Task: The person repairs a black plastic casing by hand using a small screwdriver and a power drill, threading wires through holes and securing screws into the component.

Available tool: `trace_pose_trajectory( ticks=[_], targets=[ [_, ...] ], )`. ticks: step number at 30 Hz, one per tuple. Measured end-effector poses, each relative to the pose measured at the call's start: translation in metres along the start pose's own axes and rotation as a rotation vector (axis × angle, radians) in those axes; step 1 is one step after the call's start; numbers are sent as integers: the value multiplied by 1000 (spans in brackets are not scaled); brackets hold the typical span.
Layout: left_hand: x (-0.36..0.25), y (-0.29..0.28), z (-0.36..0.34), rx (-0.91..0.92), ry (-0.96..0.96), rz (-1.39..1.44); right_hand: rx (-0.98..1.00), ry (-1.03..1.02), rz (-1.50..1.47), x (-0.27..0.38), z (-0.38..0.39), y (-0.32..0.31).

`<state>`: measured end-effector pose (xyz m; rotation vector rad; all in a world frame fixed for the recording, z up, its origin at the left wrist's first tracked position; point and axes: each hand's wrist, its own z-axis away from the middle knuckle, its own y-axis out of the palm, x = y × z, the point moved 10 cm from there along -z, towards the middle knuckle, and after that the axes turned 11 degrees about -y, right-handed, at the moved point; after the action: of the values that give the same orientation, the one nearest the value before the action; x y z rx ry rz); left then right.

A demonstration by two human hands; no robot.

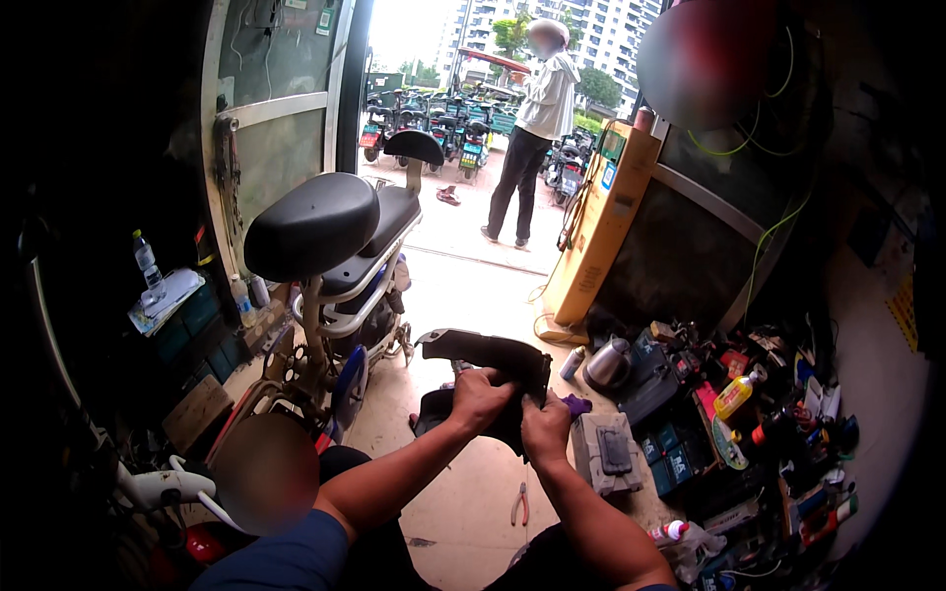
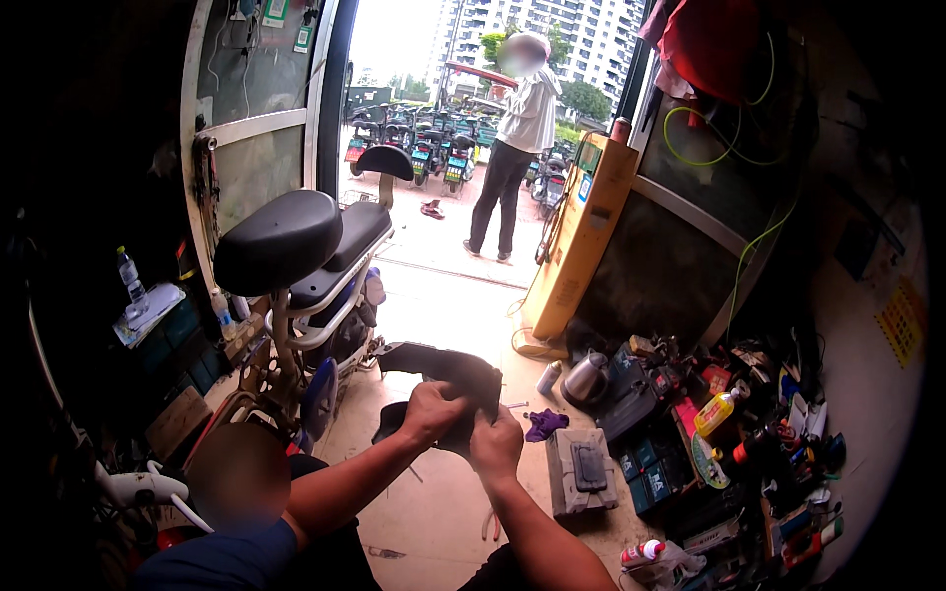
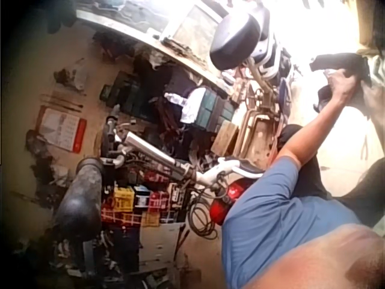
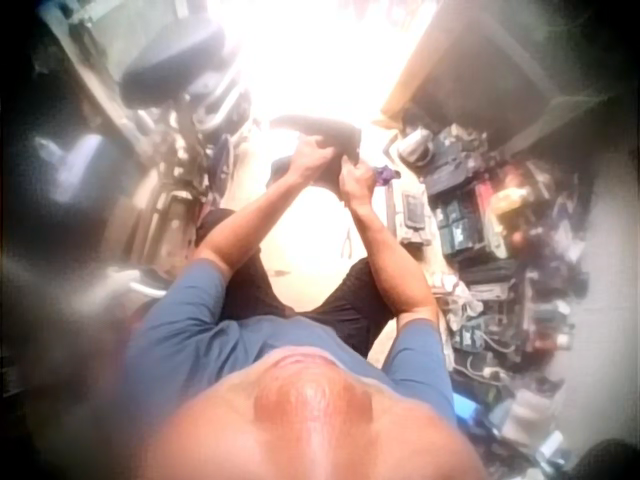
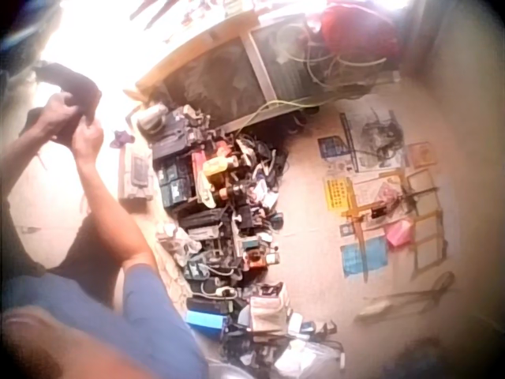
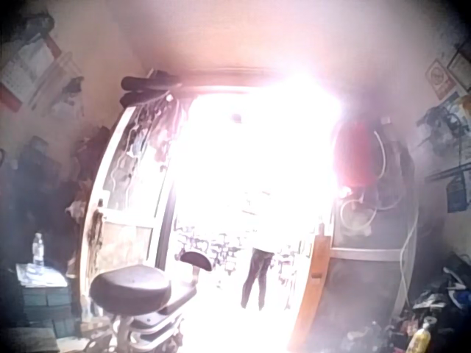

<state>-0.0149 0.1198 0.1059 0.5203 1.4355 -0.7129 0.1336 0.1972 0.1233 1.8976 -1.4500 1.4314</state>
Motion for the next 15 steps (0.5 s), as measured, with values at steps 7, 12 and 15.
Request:
trace_pose_trajectory(
  ticks=[7, 12, 15],
  targets=[
    [4, -3, -6, -114, 125, -28, -13, -45, -4, 3, -1, 1],
    [5, 0, -3, -58, 14, -76, -13, -46, 17, 9, 0, -2],
    [7, -1, -4, -72, 31, -64, -5, -47, 41, 14, 0, -1]
  ],
)
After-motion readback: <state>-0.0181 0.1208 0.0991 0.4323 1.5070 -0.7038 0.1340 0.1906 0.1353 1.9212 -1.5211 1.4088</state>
